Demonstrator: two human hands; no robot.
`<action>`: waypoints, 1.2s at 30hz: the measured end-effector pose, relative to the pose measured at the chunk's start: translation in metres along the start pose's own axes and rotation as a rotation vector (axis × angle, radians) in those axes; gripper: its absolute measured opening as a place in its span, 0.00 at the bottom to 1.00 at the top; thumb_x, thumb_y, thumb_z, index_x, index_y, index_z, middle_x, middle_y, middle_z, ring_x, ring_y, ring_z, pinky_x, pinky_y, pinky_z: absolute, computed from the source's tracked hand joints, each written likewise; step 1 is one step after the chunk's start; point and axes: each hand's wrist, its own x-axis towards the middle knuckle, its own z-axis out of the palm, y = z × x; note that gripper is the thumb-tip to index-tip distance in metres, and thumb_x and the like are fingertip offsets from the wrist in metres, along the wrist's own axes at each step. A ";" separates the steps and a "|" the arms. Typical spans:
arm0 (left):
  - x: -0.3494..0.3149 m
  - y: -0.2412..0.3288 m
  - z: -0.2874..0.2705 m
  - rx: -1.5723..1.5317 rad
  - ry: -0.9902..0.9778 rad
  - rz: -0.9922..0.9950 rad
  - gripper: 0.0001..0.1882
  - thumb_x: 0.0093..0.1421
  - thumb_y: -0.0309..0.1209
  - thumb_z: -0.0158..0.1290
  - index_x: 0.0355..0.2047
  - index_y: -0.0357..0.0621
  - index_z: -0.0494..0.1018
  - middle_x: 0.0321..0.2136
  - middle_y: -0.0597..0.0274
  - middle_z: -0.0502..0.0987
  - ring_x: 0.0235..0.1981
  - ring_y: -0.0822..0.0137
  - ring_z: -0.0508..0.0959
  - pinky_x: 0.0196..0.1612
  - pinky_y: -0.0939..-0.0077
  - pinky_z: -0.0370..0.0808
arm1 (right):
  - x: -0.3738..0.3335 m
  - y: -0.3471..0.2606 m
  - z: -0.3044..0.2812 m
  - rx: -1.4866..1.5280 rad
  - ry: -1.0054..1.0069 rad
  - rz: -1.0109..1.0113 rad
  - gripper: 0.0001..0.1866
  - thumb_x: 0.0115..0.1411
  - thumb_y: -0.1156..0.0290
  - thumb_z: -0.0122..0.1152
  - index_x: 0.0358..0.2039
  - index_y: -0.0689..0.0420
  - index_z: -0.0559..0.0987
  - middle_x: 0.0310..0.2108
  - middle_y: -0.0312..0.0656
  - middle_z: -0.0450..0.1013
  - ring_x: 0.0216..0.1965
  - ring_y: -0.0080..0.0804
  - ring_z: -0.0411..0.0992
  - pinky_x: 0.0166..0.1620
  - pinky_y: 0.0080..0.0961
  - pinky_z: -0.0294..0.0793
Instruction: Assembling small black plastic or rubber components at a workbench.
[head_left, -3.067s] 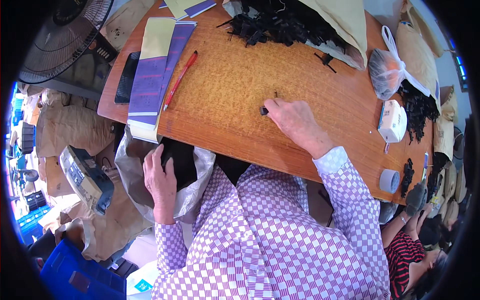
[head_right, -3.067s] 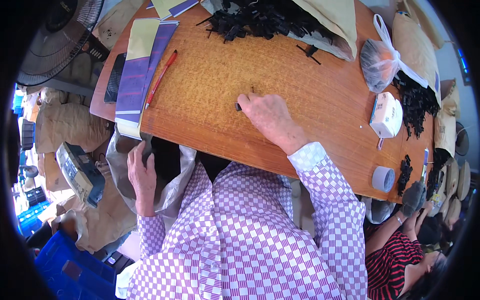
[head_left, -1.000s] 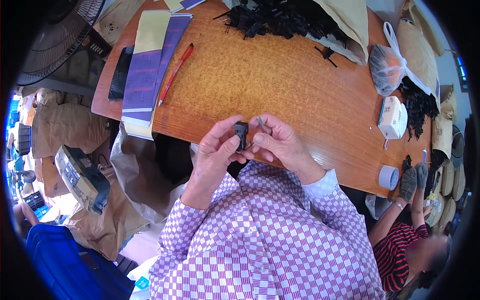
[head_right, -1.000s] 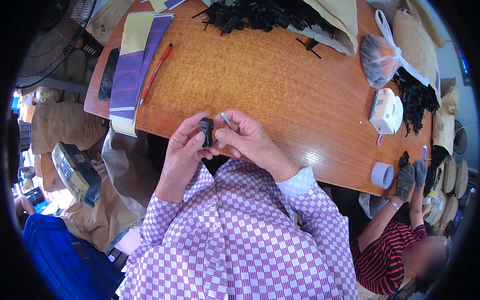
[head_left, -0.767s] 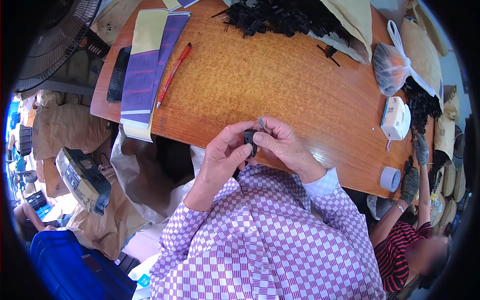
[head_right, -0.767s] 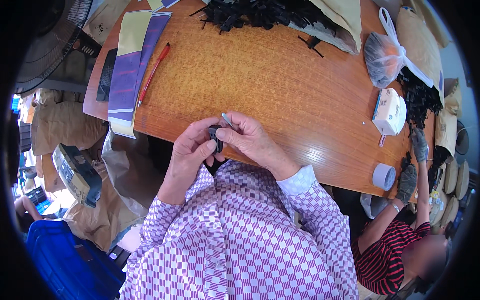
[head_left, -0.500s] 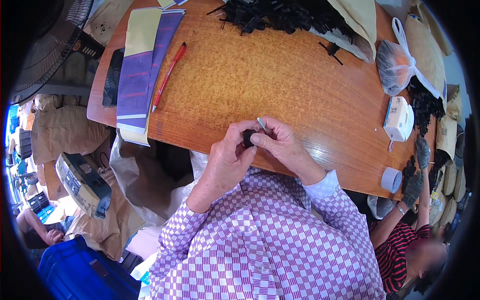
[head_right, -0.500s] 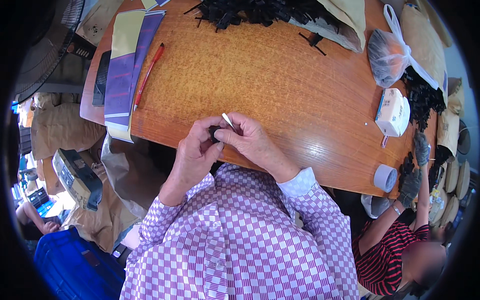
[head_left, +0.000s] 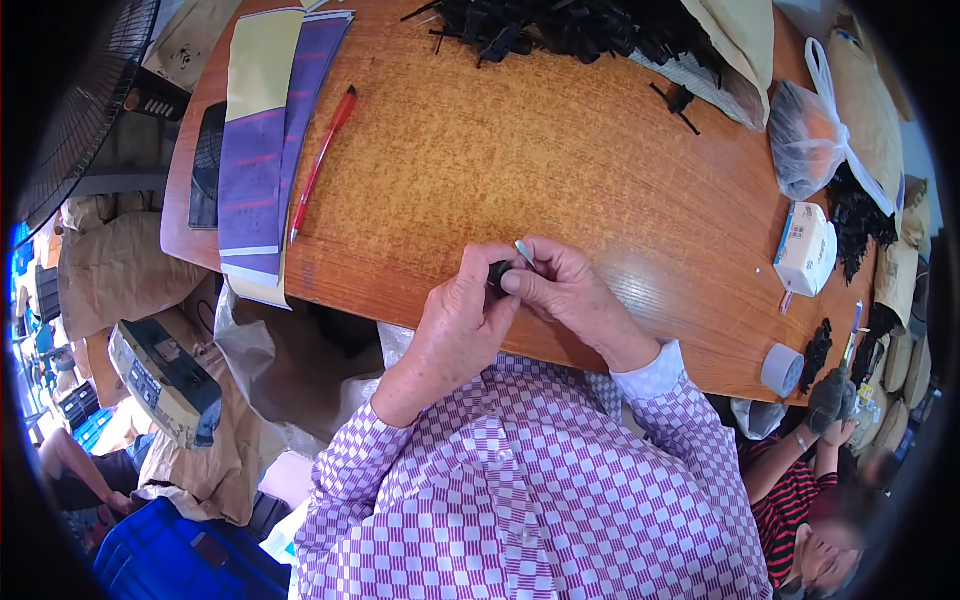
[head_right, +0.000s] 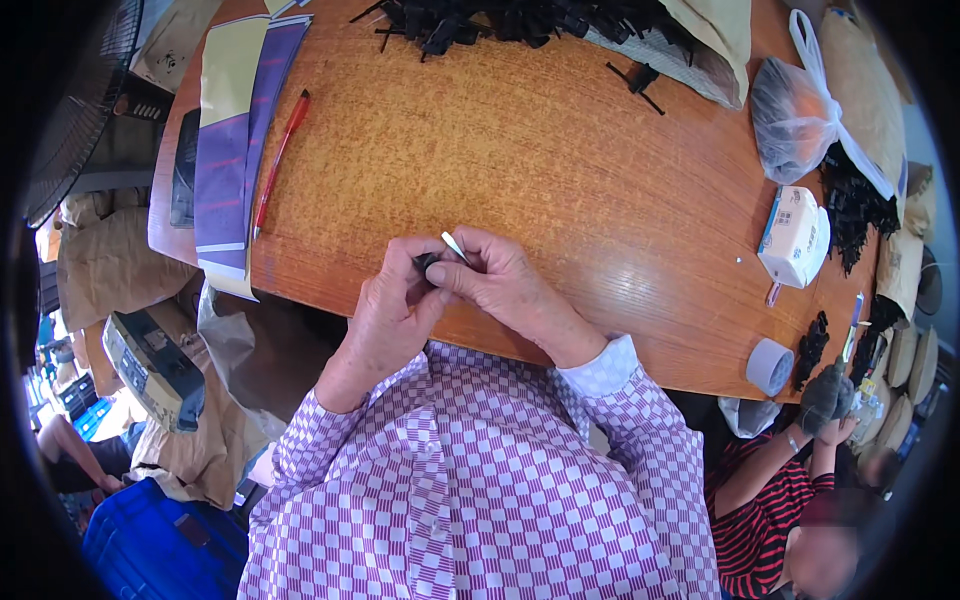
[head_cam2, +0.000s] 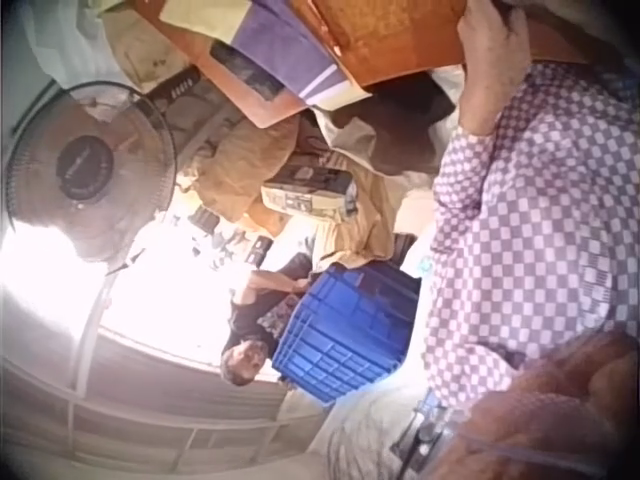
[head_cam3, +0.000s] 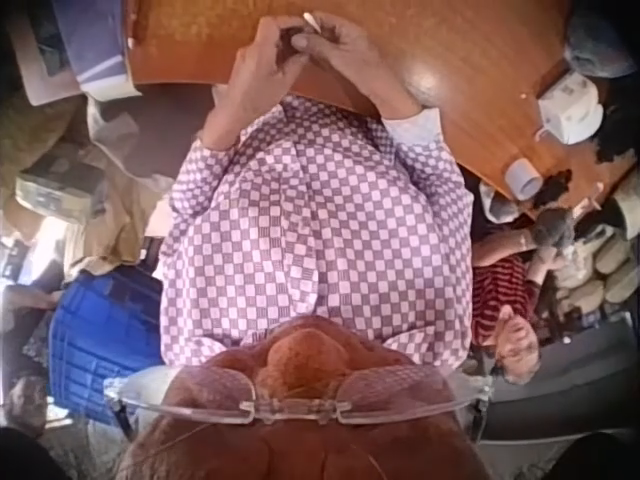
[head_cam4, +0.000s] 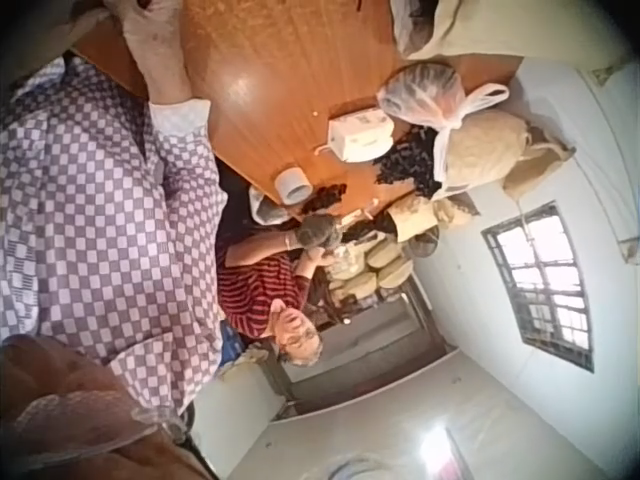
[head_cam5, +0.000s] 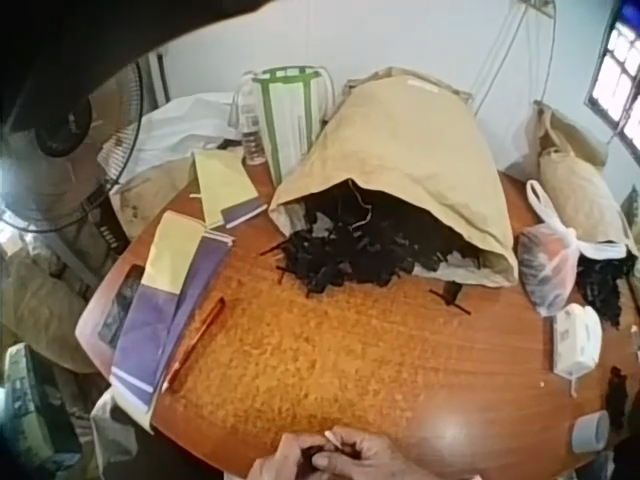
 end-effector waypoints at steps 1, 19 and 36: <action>0.002 0.000 0.000 -0.041 -0.005 -0.033 0.19 0.58 0.15 0.47 0.49 0.39 0.57 0.32 0.56 0.75 0.35 0.69 0.79 0.38 0.76 0.77 | 0.001 0.002 -0.002 0.002 0.000 0.003 0.04 0.63 0.69 0.56 0.35 0.55 0.74 0.24 0.22 0.65 0.23 0.08 0.60 0.25 0.09 0.60; 0.034 0.004 0.002 0.125 0.164 -0.108 0.16 0.55 0.17 0.50 0.43 0.39 0.62 0.25 0.50 0.73 0.25 0.56 0.78 0.27 0.69 0.73 | 0.015 -0.007 -0.009 -0.526 0.162 -0.236 0.05 0.64 0.74 0.47 0.37 0.61 0.71 0.24 0.44 0.70 0.25 0.31 0.71 0.28 0.27 0.69; -0.101 -0.033 -0.086 0.434 0.621 -0.372 0.11 0.60 0.23 0.48 0.44 0.41 0.66 0.29 0.60 0.71 0.27 0.75 0.74 0.31 0.82 0.71 | 0.034 -0.065 -0.200 -1.621 1.042 -0.398 0.12 0.59 0.62 0.57 0.39 0.54 0.72 0.21 0.50 0.73 0.24 0.55 0.72 0.26 0.48 0.70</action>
